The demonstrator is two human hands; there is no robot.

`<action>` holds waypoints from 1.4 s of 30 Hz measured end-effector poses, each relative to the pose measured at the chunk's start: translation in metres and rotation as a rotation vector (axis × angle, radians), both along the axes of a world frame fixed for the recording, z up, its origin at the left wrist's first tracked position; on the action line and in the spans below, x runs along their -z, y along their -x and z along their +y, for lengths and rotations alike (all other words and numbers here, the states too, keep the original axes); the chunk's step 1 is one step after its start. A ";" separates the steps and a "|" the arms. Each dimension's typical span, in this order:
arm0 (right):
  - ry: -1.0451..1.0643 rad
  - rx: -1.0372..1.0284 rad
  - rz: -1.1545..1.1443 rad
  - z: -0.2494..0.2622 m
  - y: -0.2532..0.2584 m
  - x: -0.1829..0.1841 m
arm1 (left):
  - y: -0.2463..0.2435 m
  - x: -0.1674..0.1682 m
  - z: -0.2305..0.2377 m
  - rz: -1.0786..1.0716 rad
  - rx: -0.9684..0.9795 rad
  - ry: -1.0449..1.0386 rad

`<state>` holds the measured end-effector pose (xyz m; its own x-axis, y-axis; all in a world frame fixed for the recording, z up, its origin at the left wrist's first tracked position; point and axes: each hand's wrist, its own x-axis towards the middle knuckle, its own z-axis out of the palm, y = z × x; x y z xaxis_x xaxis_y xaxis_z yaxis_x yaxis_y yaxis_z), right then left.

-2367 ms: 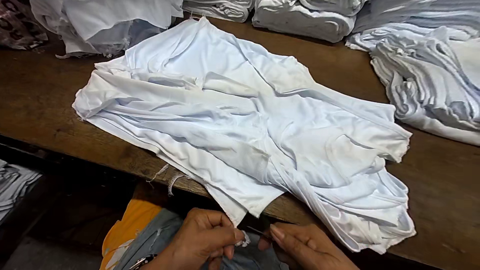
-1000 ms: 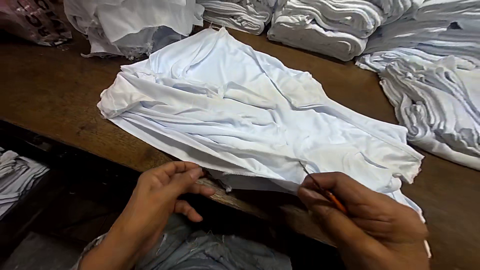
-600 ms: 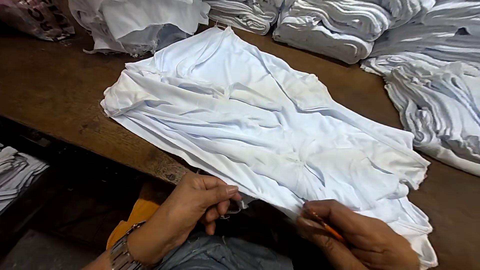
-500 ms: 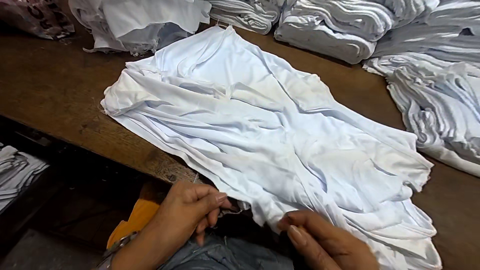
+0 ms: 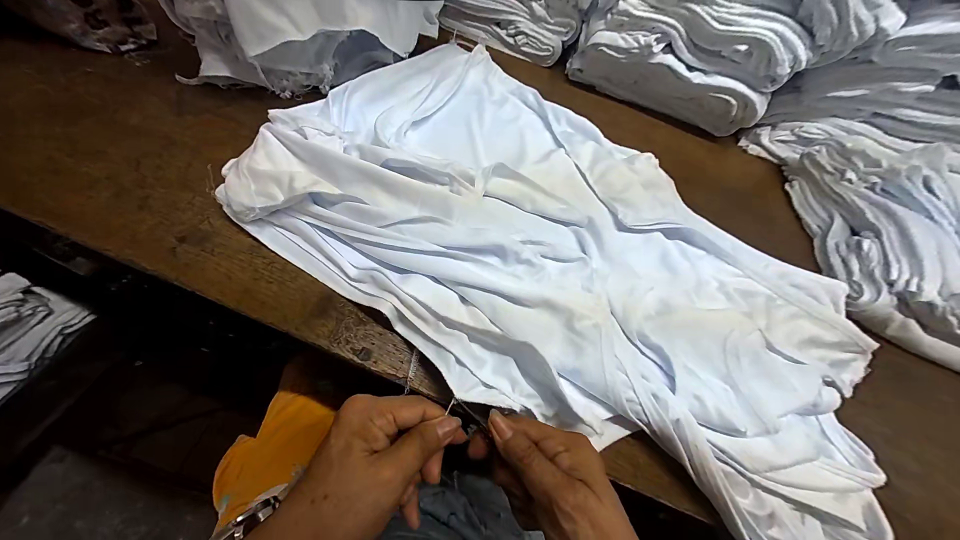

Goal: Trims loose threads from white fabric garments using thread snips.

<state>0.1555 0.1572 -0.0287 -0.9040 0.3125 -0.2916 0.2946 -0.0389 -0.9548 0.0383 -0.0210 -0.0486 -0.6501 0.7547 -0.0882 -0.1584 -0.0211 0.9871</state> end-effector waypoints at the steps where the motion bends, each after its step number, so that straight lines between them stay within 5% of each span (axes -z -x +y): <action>1: -0.008 -0.003 -0.001 0.000 0.001 0.000 | 0.000 0.000 0.000 -0.003 -0.001 -0.002; 8: -0.152 -0.019 0.097 -0.001 -0.002 0.000 | 0.001 0.002 -0.003 0.106 0.052 0.011; 14: -1.056 0.082 0.160 0.022 -0.026 -0.008 | -0.008 0.014 -0.009 0.339 0.204 0.014; 17: -1.309 0.128 0.148 0.024 -0.027 0.012 | -0.016 0.019 -0.006 0.438 0.264 0.059; 22: -1.266 -0.011 0.212 0.033 -0.027 0.020 | -0.021 0.016 -0.007 0.632 0.314 0.207; 29: -0.995 -0.083 0.238 0.076 -0.021 -0.023 | 0.001 0.010 -0.007 0.798 -0.031 0.212; 35: -1.402 0.134 0.323 0.111 0.026 -0.090 | 0.024 -0.016 0.008 1.088 -0.269 0.287; 42: -1.452 0.210 0.206 0.127 0.081 -0.010 | 0.009 -0.006 0.048 1.327 -0.110 0.246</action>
<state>0.0742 0.2839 -0.0185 -0.7924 0.3387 0.5073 0.2621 0.9400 -0.2183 0.0288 0.0273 -0.0428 -0.4060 0.7492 0.5233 0.8995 0.2264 0.3737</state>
